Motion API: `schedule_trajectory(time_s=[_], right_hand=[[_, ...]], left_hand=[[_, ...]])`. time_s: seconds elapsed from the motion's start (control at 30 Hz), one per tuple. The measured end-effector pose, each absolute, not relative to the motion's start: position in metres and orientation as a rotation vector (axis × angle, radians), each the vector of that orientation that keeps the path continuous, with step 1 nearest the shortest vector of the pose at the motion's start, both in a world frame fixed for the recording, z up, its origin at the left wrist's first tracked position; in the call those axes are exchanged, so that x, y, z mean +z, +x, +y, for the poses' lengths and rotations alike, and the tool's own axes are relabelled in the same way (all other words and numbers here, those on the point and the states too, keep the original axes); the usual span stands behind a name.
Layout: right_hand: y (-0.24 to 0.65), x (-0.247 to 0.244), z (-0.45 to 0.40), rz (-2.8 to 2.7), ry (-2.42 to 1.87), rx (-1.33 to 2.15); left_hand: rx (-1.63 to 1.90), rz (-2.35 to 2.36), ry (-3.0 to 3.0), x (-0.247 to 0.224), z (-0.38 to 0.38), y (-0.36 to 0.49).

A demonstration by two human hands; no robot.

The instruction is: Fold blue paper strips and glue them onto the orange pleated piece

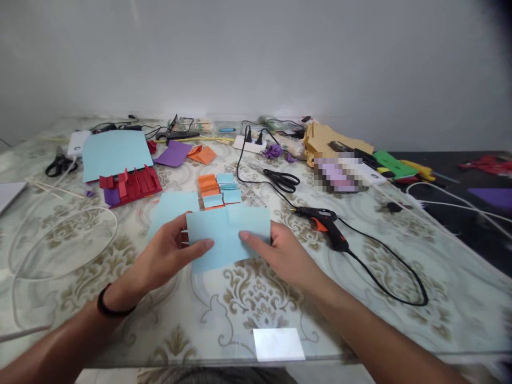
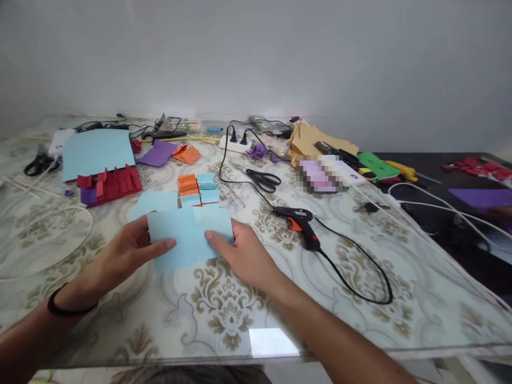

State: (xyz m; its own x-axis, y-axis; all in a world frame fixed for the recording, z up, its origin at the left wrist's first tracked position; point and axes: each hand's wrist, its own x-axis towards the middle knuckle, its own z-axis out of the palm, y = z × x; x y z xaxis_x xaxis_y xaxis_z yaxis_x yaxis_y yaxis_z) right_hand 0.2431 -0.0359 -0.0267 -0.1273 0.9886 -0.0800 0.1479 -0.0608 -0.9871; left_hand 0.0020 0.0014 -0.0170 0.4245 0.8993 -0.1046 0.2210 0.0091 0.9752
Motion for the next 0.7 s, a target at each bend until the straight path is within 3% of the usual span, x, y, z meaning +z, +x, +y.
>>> schedule_trajectory(time_s=[0.2,0.4,0.57,0.7], right_hand=[[0.246,-0.027,-0.036,-1.367,-1.257,1.376],[0.253,-0.020,-0.031,-1.433,-1.097,1.331],[0.255,-0.013,-0.031,-1.197,-0.941,1.528],[0.253,-0.016,-0.029,-1.101,-1.034,1.551]], left_hand=[[0.577,1.146,1.606,-0.022,0.001,0.000],[0.751,0.925,1.550,-0.012,0.005,-0.002],[0.778,0.708,1.469,-0.009,0.005,-0.011],[0.781,0.721,1.537,-0.008,0.004,-0.013]])
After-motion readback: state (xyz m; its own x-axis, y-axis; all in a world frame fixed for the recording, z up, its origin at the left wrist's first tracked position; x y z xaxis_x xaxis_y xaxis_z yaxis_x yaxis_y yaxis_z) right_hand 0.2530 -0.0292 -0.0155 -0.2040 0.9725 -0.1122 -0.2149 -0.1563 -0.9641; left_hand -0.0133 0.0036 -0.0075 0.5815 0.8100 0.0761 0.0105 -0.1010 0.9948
